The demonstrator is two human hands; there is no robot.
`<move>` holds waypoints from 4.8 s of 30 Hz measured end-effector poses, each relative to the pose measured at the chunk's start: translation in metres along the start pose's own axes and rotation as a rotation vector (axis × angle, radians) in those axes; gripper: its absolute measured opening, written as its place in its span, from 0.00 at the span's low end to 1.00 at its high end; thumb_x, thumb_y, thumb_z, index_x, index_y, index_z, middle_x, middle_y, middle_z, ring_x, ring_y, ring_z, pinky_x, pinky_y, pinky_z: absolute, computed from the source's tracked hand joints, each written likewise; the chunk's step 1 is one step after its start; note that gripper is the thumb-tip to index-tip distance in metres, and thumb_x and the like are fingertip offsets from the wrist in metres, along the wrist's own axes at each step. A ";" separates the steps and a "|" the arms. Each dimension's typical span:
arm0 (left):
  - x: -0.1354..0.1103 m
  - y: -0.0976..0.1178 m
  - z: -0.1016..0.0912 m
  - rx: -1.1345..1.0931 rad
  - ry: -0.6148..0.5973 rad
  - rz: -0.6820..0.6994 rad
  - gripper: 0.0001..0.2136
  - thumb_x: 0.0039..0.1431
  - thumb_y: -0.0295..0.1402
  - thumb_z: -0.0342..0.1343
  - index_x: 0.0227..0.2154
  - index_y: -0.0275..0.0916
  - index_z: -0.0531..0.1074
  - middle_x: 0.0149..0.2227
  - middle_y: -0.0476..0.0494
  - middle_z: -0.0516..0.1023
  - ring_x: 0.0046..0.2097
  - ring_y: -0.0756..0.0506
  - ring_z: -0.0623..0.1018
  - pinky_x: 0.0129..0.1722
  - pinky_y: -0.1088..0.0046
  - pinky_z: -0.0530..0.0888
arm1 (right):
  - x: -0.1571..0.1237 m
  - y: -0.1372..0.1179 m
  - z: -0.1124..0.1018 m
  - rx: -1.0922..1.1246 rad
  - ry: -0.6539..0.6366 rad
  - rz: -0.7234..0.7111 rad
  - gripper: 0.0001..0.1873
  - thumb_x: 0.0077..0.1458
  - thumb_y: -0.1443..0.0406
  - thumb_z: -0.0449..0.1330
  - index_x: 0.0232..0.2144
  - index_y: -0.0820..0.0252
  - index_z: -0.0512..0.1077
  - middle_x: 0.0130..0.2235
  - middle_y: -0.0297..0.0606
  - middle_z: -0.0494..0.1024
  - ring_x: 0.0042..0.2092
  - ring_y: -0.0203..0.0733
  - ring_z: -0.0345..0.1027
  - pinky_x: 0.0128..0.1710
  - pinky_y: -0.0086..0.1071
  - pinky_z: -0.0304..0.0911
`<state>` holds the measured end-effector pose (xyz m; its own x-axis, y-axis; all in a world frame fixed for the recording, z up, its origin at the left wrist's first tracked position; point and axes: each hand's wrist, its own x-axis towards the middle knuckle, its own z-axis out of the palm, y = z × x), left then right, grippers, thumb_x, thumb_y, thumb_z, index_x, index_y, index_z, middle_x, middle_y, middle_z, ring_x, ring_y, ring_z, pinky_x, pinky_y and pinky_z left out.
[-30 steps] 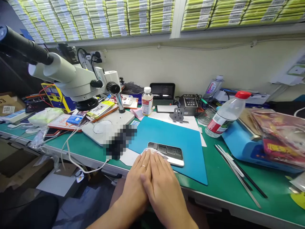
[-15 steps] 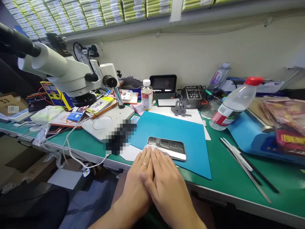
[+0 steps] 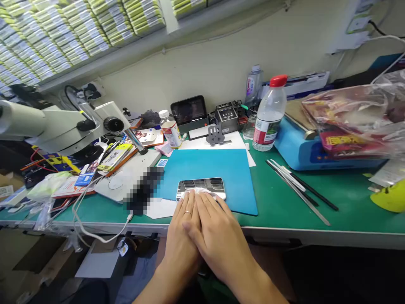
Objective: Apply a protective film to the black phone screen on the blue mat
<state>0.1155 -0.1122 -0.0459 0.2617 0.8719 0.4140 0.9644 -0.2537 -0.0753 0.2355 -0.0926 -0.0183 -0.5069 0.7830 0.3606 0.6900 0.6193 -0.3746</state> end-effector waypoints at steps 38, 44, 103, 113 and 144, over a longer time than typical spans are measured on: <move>0.010 -0.011 -0.005 -0.118 0.125 0.006 0.23 0.68 0.36 0.48 0.64 0.43 0.64 0.61 0.42 0.73 0.61 0.38 0.70 0.62 0.53 0.66 | 0.006 0.007 0.010 -0.223 0.120 -0.088 0.31 0.66 0.49 0.49 0.59 0.66 0.69 0.58 0.52 0.76 0.58 0.57 0.70 0.56 0.50 0.64; 0.030 -0.029 0.000 -0.119 0.043 -0.029 0.23 0.67 0.37 0.50 0.64 0.45 0.63 0.60 0.42 0.73 0.60 0.36 0.70 0.62 0.47 0.66 | 0.047 -0.001 0.007 -0.132 0.047 -0.027 0.23 0.69 0.55 0.47 0.55 0.60 0.72 0.55 0.46 0.78 0.57 0.53 0.71 0.57 0.50 0.65; 0.033 -0.121 0.000 -0.647 -0.069 -0.190 0.34 0.46 0.56 0.67 0.55 0.47 0.73 0.51 0.42 0.72 0.53 0.36 0.69 0.56 0.55 0.69 | 0.126 0.011 0.034 -0.195 -0.161 0.006 0.09 0.58 0.73 0.46 0.30 0.54 0.57 0.35 0.41 0.70 0.38 0.46 0.64 0.36 0.36 0.59; 0.032 -0.118 0.000 -0.626 -0.055 -0.190 0.32 0.47 0.56 0.67 0.55 0.48 0.75 0.52 0.42 0.73 0.54 0.36 0.69 0.56 0.54 0.69 | 0.125 0.009 0.036 -0.174 -0.144 0.073 0.10 0.58 0.75 0.46 0.30 0.54 0.59 0.34 0.39 0.70 0.37 0.45 0.63 0.36 0.35 0.57; 0.032 -0.116 -0.002 -0.558 -0.089 -0.189 0.32 0.44 0.55 0.69 0.53 0.49 0.76 0.53 0.44 0.73 0.54 0.36 0.69 0.55 0.54 0.69 | 0.126 0.009 0.020 0.123 -0.070 0.127 0.09 0.58 0.71 0.45 0.29 0.54 0.60 0.33 0.38 0.73 0.37 0.44 0.66 0.35 0.35 0.58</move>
<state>0.0117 -0.0556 -0.0225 0.1135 0.9489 0.2944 0.8342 -0.2519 0.4905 0.1669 0.0129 0.0066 -0.4578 0.8547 0.2449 0.6847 0.5146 -0.5161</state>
